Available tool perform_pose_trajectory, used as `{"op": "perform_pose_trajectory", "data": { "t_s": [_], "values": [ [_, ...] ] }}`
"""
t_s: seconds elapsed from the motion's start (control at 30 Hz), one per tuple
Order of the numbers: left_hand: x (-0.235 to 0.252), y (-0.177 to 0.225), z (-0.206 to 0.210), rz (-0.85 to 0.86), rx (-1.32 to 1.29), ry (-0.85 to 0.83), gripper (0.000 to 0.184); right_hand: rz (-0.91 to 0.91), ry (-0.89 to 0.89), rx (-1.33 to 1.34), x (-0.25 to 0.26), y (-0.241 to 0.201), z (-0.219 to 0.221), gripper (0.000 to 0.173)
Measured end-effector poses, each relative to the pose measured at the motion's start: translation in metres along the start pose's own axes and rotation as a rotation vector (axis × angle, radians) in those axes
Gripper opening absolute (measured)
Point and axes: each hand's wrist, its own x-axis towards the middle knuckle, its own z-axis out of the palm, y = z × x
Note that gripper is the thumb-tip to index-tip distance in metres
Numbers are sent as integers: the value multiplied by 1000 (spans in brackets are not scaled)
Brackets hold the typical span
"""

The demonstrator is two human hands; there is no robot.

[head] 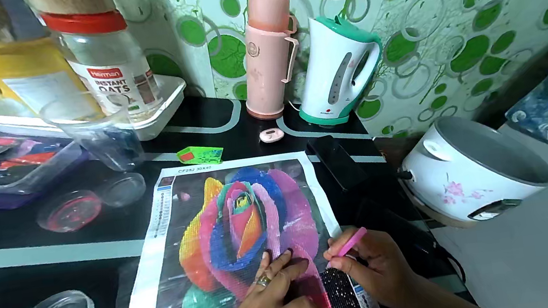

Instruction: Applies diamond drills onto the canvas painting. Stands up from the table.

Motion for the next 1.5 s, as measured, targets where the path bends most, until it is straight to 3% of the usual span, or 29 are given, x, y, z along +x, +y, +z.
{"op": "perform_pose_trajectory", "data": {
  "t_s": [0.8,1.07,1.5],
  "values": [
    [-1,-2,1,19,21,3,58,-132,-72,-201,0,-2,-1,9],
    [-1,-2,1,13,14,6,59,-11,6,13,1,0,-2,13],
    [-1,-2,1,13,24,10,58,-45,-16,-71,0,1,1,12]
  ]
}}
